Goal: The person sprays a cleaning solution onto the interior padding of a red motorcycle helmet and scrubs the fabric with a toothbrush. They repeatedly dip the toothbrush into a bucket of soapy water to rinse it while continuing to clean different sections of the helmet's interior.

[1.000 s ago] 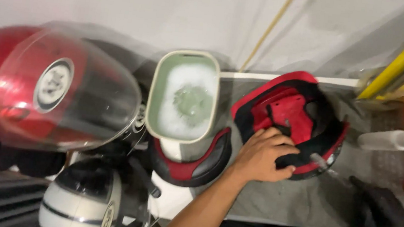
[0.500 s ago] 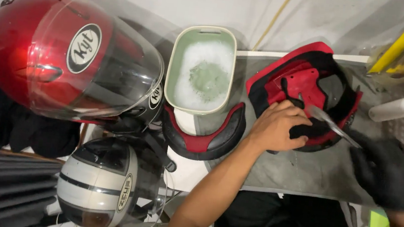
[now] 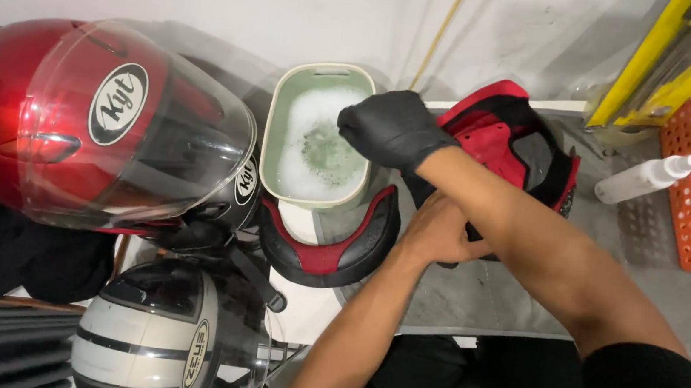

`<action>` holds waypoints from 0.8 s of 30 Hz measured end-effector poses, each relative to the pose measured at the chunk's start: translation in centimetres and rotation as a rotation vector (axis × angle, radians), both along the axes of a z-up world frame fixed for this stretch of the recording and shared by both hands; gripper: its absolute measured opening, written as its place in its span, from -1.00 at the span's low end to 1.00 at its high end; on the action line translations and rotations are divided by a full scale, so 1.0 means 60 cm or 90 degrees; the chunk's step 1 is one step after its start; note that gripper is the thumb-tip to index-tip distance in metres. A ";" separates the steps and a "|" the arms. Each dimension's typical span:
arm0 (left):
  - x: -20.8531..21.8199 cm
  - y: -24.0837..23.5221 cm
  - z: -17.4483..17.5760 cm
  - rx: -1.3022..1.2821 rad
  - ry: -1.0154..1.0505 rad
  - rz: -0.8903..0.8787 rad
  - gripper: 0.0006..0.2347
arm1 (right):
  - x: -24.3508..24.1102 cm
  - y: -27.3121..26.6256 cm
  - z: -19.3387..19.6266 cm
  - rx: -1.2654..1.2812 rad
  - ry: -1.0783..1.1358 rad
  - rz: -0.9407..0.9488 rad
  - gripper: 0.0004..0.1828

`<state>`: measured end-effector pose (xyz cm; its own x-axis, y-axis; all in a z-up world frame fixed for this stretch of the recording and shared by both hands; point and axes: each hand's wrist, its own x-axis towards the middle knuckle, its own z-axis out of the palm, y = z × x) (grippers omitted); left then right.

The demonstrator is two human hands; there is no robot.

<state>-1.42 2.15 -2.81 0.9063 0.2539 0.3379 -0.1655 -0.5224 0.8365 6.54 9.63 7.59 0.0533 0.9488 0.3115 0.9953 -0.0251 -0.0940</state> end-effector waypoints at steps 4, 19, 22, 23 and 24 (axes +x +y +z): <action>-0.006 -0.006 0.052 0.030 -0.076 0.010 -0.72 | 0.031 -0.053 0.068 -0.069 0.318 -0.063 -0.74; 0.019 0.038 0.000 -0.539 -0.281 0.018 -0.29 | 0.079 -0.500 0.010 0.240 0.761 -0.325 -0.79; -0.005 0.042 0.057 -0.189 -0.238 0.119 -0.66 | 0.056 -0.571 -0.044 0.241 0.730 -0.406 -0.79; -0.003 0.035 0.065 -0.191 -0.234 0.119 -0.66 | 0.047 -0.581 -0.055 0.239 0.733 -0.409 -0.79; -0.002 0.028 0.073 -0.047 -0.214 0.121 -0.67 | 0.038 -0.592 -0.063 0.225 0.712 -0.417 -0.82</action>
